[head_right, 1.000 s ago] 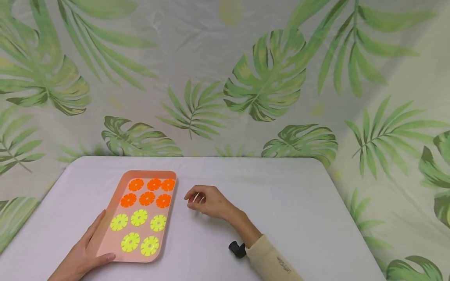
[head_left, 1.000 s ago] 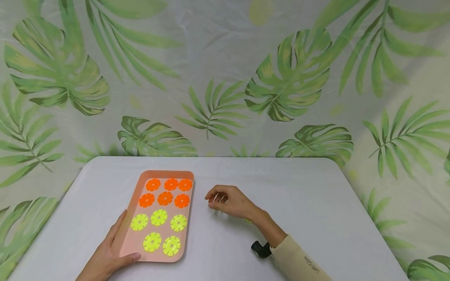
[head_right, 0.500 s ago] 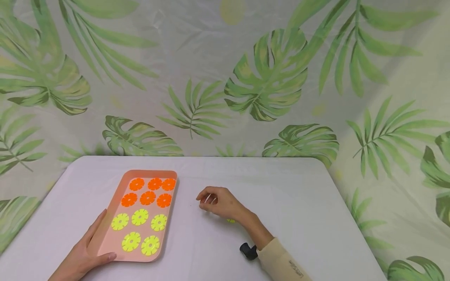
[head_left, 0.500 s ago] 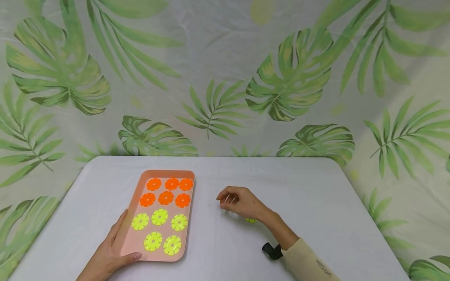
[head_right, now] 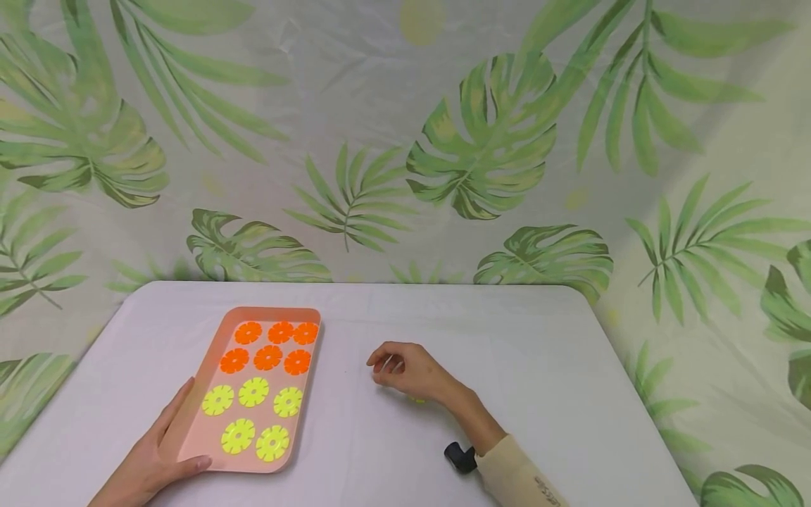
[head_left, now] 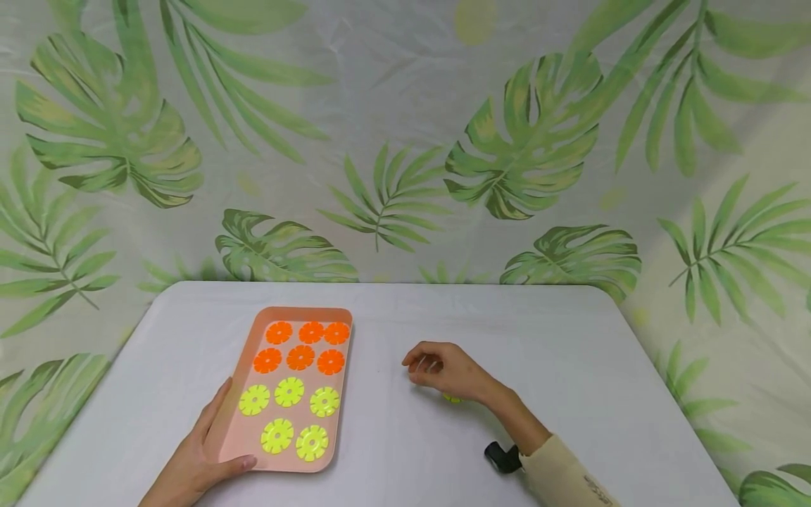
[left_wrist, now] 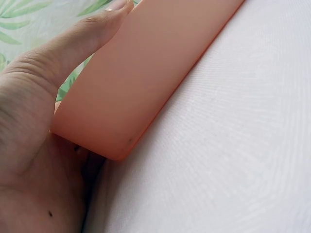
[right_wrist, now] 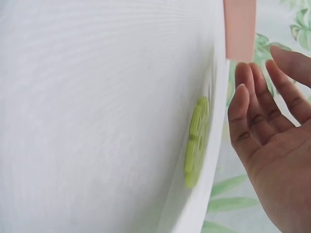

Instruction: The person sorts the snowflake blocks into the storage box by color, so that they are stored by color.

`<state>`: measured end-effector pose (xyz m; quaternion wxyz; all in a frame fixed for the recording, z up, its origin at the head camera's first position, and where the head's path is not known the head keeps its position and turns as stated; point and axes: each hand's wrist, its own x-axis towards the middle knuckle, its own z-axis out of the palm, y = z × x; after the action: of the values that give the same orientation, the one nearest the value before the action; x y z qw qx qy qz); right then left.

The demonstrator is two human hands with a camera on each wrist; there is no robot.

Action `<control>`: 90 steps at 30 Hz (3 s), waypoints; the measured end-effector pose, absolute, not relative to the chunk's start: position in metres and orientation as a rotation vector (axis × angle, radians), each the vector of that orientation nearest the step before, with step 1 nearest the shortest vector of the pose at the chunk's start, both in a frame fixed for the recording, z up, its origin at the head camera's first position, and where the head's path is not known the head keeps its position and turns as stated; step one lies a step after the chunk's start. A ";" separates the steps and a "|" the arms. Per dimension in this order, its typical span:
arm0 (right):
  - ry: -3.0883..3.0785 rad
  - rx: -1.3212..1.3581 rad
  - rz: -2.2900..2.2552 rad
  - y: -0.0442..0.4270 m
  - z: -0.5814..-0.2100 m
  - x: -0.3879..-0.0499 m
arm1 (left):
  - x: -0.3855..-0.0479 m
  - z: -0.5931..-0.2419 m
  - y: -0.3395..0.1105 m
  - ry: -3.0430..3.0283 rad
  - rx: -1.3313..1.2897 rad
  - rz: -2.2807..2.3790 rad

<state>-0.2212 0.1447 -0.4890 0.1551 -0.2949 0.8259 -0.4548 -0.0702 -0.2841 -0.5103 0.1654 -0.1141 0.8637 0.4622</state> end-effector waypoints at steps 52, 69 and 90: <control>2.381 -0.845 -1.061 0.215 -0.490 -0.230 | -0.070 -0.509 -0.283 2.418 -0.396 1.312; 2.394 -0.784 -1.028 0.212 -0.485 -0.231 | -0.069 -0.508 -0.280 2.462 -0.350 1.322; 2.250 -0.763 -1.239 0.190 -0.490 -0.235 | -0.070 -0.507 -0.280 2.469 -0.342 1.313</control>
<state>-0.2348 0.1900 -0.4900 0.2290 -0.2774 0.8173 -0.4502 -0.0704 -0.2800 -0.5067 0.1614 -0.1197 0.8650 0.4598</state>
